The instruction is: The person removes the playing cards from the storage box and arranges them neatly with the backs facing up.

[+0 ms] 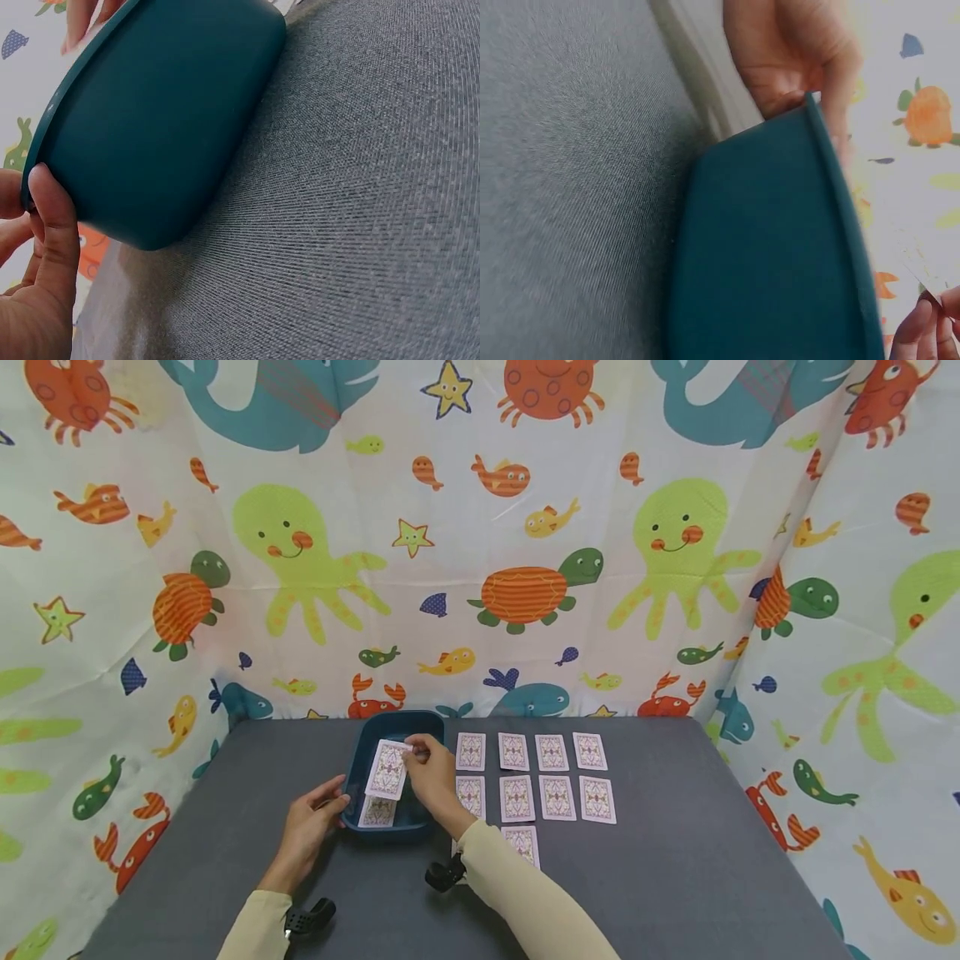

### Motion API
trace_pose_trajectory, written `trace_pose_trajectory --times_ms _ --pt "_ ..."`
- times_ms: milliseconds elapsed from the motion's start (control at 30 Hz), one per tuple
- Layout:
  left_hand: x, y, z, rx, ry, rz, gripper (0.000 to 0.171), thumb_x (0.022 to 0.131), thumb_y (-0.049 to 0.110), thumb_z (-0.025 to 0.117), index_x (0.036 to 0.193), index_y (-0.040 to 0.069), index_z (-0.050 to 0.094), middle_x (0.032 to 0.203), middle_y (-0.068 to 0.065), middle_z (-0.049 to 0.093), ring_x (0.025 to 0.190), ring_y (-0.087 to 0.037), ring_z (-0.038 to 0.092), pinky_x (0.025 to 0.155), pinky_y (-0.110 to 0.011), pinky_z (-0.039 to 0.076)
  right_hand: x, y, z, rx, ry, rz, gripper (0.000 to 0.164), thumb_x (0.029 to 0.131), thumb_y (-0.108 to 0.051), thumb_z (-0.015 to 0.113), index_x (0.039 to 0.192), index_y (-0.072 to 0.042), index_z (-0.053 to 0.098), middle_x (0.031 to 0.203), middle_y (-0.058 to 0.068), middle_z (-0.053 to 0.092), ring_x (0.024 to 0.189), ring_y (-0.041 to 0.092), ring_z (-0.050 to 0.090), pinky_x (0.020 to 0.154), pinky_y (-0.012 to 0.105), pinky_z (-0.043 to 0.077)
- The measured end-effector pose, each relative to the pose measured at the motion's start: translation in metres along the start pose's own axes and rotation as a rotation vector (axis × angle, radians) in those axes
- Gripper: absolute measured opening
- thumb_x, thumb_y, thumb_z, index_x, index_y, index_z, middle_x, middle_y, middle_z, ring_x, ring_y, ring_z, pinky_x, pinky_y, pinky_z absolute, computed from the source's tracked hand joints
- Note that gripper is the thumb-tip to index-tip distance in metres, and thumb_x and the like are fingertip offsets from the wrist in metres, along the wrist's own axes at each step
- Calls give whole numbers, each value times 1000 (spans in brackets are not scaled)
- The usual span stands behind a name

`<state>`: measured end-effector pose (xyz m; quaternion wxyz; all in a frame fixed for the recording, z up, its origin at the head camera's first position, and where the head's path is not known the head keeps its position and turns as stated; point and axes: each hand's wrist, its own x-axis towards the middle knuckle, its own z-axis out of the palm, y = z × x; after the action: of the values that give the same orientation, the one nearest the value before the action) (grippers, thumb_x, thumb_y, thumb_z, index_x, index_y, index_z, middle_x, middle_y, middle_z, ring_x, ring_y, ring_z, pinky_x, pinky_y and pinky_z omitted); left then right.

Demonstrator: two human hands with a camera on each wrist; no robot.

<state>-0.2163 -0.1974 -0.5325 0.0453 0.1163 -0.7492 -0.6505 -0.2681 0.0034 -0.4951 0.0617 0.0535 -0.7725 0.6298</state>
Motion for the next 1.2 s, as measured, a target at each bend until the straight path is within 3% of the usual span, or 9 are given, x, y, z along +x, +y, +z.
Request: trace_pose_trajectory --times_ms 467,633,800,1033,1200 --pt "0 -4 1 -4 7 -5 43 94 8 62 137 7 57 110 -11 52 79 -12 56 62 -26 53 -26 3 -59 49 -21 4 22 94 -15 65 115 -11 68 103 12 61 82 23 62 71 30 54" --pt "1 -4 1 -16 9 -1 43 93 8 63 136 8 58 109 -10 52 77 -11 56 62 -27 53 -34 7 -77 14 1 4 20 93 -12 66 113 -11 69 100 10 62 78 21 63 66 27 52" --pt "2 -4 2 -17 10 5 43 93 8 63 136 7 58 108 -10 53 77 -10 56 61 -26 52 -43 14 -95 17 11 40 20 93 -9 65 113 -8 69 100 11 62 77 17 61 70 32 54" --pt "0 -3 4 -24 15 13 43 93 7 64 135 6 59 107 -9 53 75 -9 56 60 -26 52 -56 23 -123 0 44 85 23 93 -4 63 116 -3 66 104 17 60 76 20 61 63 24 49" --pt "1 -2 3 -22 21 5 42 93 7 64 135 6 59 107 -9 53 75 -9 56 61 -26 52 -59 30 -140 -15 71 98 23 94 -6 63 116 -4 67 105 15 60 79 13 61 69 27 52"
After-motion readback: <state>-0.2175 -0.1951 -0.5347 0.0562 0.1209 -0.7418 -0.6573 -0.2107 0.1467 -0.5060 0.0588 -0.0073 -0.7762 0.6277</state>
